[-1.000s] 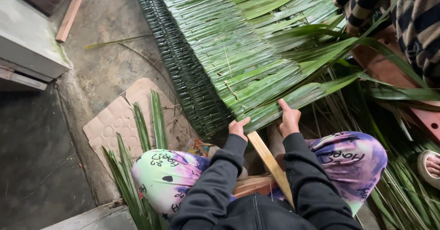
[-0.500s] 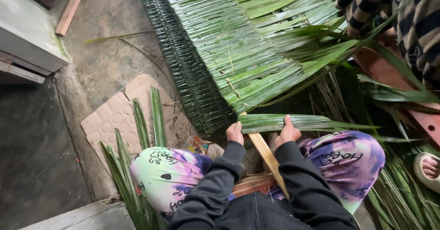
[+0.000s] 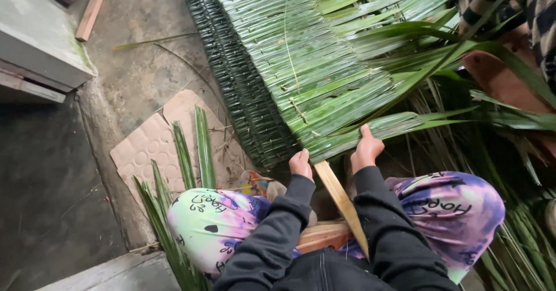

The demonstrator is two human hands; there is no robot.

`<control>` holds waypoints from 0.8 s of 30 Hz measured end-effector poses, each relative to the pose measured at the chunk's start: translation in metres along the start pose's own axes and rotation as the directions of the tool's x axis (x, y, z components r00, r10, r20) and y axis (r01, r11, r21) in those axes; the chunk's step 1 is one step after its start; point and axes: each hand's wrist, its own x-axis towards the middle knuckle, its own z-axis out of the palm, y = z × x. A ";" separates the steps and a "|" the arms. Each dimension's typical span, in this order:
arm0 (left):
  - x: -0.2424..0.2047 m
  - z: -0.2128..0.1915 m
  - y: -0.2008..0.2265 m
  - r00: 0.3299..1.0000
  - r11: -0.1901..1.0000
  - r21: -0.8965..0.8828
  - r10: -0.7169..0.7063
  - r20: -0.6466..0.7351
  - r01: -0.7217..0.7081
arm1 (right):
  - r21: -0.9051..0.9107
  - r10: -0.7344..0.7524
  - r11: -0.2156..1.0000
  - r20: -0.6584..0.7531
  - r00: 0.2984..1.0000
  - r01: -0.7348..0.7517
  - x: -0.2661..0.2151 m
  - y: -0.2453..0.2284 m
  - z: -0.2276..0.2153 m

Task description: Weaving individual palm leaves onto a wooden frame to create a thatched panel

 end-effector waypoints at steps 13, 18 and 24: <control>-0.049 0.013 0.057 0.996 0.997 -0.020 -0.070 -0.052 0.069 | -0.008 -0.050 0.999 0.094 0.994 0.051 0.030 0.028 0.008; -0.013 -0.003 0.028 0.992 0.991 -0.054 -0.123 -0.021 0.121 | 0.011 -0.048 0.999 0.117 0.992 0.047 0.039 0.034 0.010; 0.021 -0.023 0.000 0.984 0.982 -0.085 -0.162 0.068 0.168 | -0.023 -0.066 0.997 0.116 0.991 0.069 0.033 0.027 0.007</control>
